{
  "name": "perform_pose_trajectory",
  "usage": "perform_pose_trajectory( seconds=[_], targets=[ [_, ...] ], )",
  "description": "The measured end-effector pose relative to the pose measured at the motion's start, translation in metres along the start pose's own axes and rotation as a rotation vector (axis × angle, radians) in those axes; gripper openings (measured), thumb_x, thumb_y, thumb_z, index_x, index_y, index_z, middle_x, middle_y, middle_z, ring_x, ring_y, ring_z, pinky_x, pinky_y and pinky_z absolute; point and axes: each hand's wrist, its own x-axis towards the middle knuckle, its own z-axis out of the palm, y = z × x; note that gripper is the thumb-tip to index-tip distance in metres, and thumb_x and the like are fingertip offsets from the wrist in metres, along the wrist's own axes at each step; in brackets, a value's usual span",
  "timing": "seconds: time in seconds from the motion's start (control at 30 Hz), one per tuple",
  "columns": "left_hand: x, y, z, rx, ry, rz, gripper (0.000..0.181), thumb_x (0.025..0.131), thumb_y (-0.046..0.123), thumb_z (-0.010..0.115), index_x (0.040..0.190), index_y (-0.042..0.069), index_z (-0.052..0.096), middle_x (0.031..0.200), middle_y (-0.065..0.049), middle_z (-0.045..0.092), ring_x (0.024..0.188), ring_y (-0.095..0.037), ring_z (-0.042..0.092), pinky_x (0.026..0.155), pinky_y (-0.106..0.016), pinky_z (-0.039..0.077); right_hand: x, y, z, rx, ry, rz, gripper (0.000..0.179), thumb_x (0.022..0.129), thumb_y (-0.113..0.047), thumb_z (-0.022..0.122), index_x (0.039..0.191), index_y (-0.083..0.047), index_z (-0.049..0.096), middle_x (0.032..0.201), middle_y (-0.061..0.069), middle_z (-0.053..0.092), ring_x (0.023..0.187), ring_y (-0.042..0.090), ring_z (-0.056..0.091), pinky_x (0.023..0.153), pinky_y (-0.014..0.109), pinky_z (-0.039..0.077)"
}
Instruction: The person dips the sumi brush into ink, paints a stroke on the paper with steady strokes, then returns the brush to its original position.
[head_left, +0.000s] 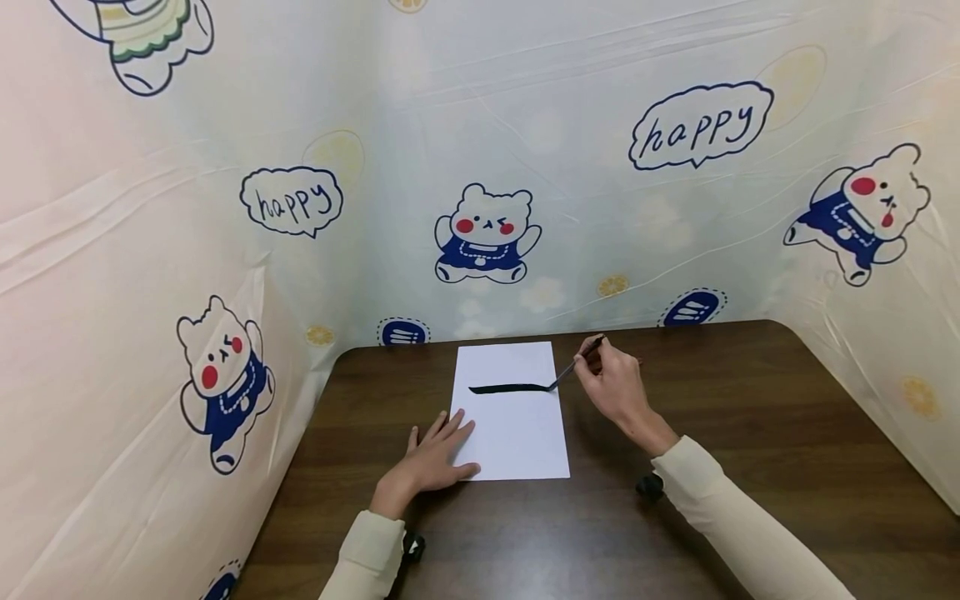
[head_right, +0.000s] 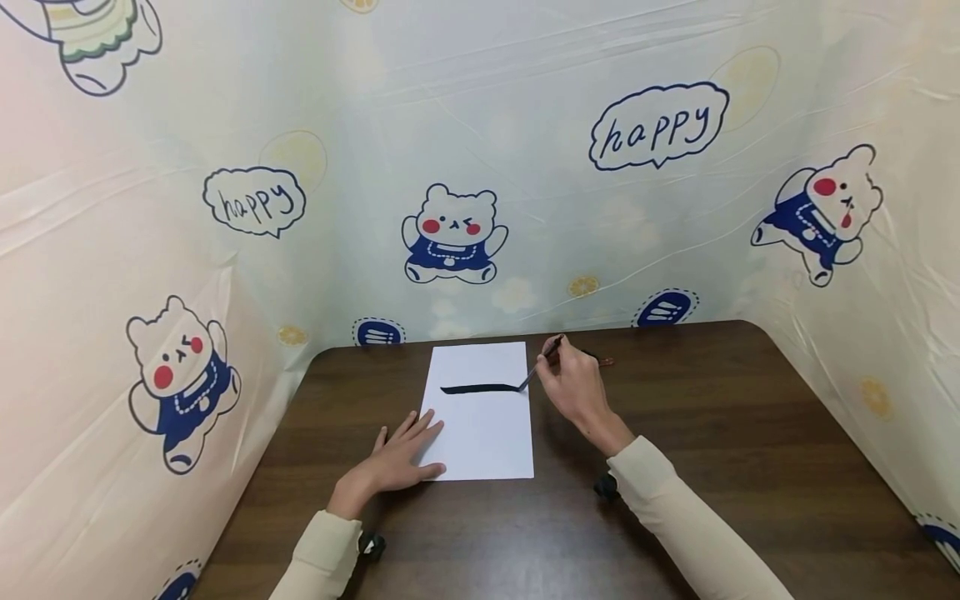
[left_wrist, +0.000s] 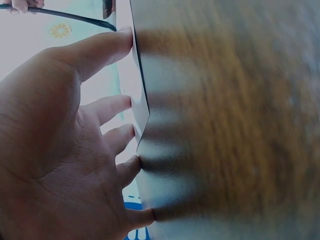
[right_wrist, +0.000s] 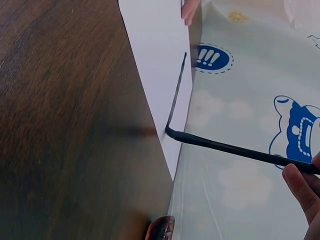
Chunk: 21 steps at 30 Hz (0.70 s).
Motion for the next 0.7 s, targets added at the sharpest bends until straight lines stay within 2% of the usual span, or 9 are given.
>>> perform_pose_trajectory(
  seconds=[0.7],
  targets=[
    [-0.001, 0.001, 0.000, 0.011, 0.006, 0.003, 0.079, 0.090, 0.059, 0.058, 0.156, 0.026, 0.029, 0.166, -0.002, 0.014, 0.154, -0.034, 0.007, 0.112, -0.075, 0.002, 0.001, -0.004, -0.018, -0.002, 0.035, -0.053, 0.010, 0.091, -0.014, 0.066, 0.096, -0.007, 0.062, 0.080, 0.007, 0.070, 0.069, 0.017, 0.070, 0.055, 0.032, 0.057]
  ],
)
